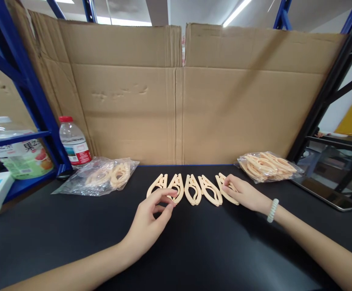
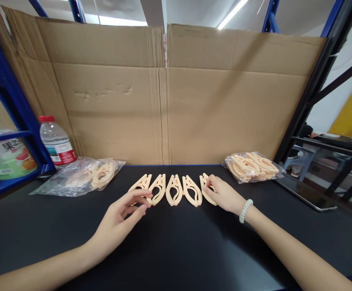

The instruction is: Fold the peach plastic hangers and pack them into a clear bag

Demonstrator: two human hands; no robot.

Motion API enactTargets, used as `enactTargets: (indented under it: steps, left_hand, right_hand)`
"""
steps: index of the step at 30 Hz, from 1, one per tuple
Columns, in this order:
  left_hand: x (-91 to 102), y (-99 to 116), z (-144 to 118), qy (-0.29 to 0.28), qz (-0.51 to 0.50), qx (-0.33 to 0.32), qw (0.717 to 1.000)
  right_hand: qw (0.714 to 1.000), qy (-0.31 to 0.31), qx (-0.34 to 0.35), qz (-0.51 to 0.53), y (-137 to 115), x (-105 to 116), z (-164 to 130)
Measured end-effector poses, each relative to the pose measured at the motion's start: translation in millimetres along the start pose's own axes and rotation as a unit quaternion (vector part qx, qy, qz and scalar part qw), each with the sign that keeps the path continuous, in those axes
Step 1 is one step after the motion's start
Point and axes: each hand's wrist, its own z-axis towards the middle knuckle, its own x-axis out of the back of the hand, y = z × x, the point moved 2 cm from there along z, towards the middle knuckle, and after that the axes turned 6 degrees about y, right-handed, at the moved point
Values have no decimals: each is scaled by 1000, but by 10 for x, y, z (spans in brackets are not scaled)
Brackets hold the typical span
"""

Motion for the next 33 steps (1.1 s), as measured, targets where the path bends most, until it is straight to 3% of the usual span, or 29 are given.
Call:
enactTargets:
  steps: [7,12,16,19,21,26,33]
  left_hand:
    - [-16,-10,6,-5,0,-7,1000]
    - [-19,-49,5,-21,22,-30,999]
    - [-18,-22,-14,-48,115,-98,987]
    - [-22,27,-41,-64,198,-179,962]
    - [-33,36,-61,-70,264,-207,940]
    - [-84,-69,-93,-108,414,-168,888]
    - [-120,-127,-60,-198,452,-64,867]
  right_hand:
    - [998,-64,9,-17,-42,83,-64]
    - [997,-66,0,-29,-39,123,-72]
    - [997,-38,16,-63,-110,125,-102]
    - [993,5,67,-101,-256,61,-176]
    - [989,-5,97,-110,-375,-25,-254]
    - [979,-88,126,-131,-588,-232,-421]
    - [980,-132,92,-113,-643,-297,-398]
